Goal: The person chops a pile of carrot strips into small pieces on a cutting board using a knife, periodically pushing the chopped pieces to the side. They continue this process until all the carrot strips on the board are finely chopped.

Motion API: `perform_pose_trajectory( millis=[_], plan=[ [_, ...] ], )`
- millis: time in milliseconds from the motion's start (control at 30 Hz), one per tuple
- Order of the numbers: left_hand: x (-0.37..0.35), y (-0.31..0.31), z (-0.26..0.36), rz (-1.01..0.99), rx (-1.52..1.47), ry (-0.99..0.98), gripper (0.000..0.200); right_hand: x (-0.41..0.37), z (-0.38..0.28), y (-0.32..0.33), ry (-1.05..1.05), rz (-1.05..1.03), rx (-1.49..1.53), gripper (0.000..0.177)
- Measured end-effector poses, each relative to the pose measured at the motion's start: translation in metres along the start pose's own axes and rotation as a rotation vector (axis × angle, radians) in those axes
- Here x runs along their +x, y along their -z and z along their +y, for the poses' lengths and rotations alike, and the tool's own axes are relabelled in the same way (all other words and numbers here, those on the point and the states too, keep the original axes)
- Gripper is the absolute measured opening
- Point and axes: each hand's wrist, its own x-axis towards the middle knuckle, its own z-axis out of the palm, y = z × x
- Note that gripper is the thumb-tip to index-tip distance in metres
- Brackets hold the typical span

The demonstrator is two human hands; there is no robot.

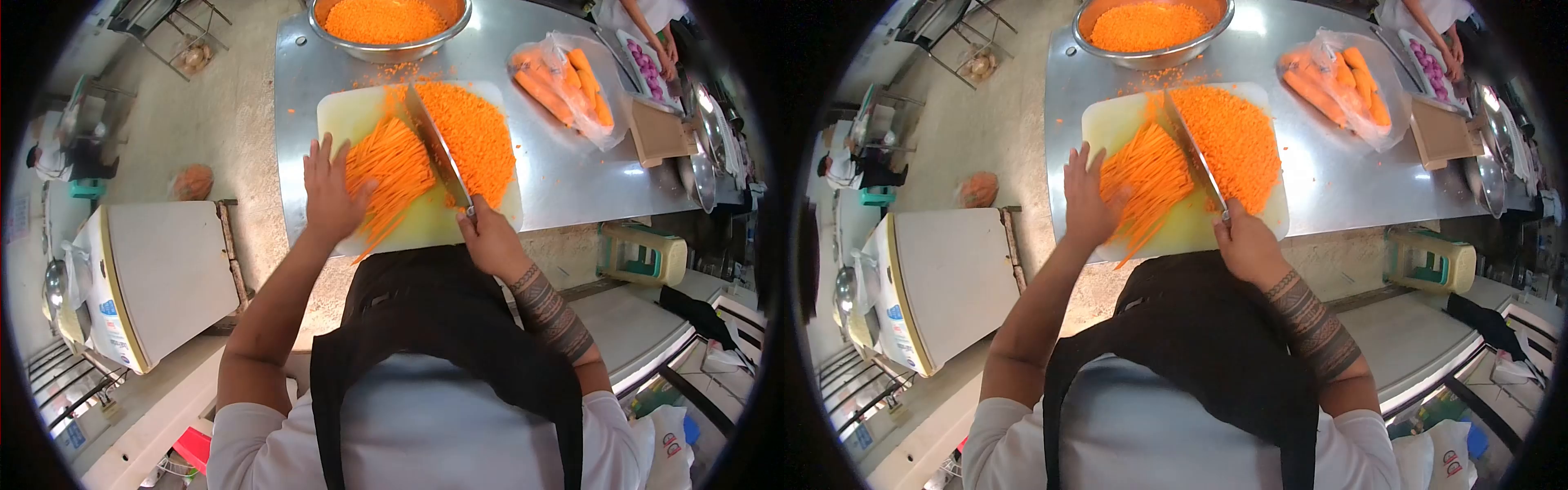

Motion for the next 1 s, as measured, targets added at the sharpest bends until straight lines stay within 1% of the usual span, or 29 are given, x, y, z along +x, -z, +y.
perform_pose_trajectory(
  millis=[33,133,233,333,433,533,633,733,833,933,1000],
  plan=[
    [-0.018,0.002,0.006,0.009,0.013,-0.036,0.087,0.001,-0.002,-0.002,-0.012,0.001,0.007,0.031],
    [-0.069,0.000,0.015,-0.092,0.035,-0.156,0.108,0.000,-0.007,-0.006,-0.029,0.022,0.024,0.030],
    [-0.084,-0.017,0.007,-0.096,0.107,-0.233,0.119,0.000,-0.007,-0.012,-0.017,0.053,0.039,0.030],
    [-0.074,-0.034,0.009,-0.040,0.076,-0.189,0.118,-0.001,-0.010,-0.009,-0.025,0.042,0.061,0.030],
    [-0.050,-0.045,0.018,-0.039,0.134,-0.122,0.116,0.004,-0.007,-0.003,-0.026,0.000,0.108,0.031],
    [-0.025,-0.052,0.023,-0.028,0.166,-0.094,0.115,0.010,-0.001,0.002,-0.017,-0.039,0.151,0.032],
    [-0.022,-0.045,0.031,-0.074,0.251,-0.023,0.118,0.014,0.009,0.007,-0.008,-0.072,0.212,0.031],
    [-0.034,-0.038,0.050,-0.049,0.183,0.015,0.115,0.017,0.018,0.010,-0.035,-0.148,0.283,0.031],
    [-0.033,-0.051,0.082,-0.083,0.157,0.025,0.106,0.021,0.025,0.013,-0.057,-0.240,0.329,0.031],
    [-0.015,-0.079,0.109,-0.068,0.075,0.037,0.090,0.023,0.016,0.024,-0.110,-0.351,0.368,0.031],
    [-0.001,-0.094,0.112,-0.075,0.163,0.032,0.080,0.026,0.016,0.029,-0.111,-0.392,0.399,0.030]
  ],
)
